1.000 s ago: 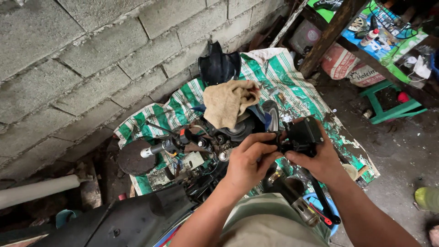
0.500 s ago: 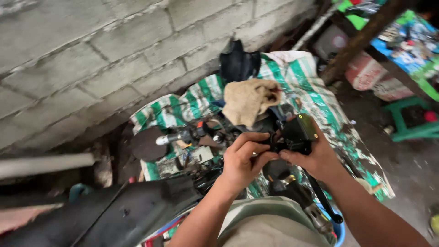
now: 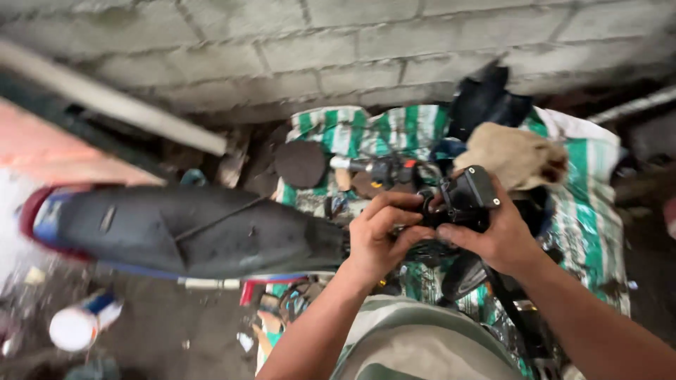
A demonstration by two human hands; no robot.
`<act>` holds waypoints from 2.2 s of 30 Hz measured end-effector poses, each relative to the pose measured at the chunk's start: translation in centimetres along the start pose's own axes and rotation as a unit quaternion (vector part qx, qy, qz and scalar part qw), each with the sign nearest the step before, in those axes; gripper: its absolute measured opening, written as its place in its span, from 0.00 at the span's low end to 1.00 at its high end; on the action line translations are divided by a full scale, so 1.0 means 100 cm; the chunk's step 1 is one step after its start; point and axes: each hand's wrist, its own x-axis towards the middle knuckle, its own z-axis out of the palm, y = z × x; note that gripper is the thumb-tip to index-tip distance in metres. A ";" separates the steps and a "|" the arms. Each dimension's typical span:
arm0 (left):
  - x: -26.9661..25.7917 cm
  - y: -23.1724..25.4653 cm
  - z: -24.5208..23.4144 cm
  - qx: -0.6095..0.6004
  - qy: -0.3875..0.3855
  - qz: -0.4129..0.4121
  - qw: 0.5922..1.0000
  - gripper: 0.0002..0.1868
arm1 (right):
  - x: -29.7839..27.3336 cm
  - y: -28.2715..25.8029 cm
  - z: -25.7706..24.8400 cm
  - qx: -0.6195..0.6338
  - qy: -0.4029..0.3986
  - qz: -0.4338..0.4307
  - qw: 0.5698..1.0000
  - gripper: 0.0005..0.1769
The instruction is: Repairing or adjusting the handlebar and brake assembly of a motorcycle using a T-handle wrench
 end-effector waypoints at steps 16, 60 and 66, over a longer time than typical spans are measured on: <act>-0.030 0.000 -0.028 0.009 0.069 -0.043 0.997 0.11 | 0.006 0.008 0.036 0.009 -0.045 0.116 0.992 0.44; -0.052 -0.003 -0.032 -0.018 0.033 -0.043 0.998 0.05 | -0.002 -0.033 0.065 -0.127 -0.017 0.206 0.970 0.37; -0.053 -0.004 -0.040 -0.017 0.007 -0.034 0.999 0.18 | -0.001 -0.021 0.060 -0.102 -0.041 0.194 0.975 0.35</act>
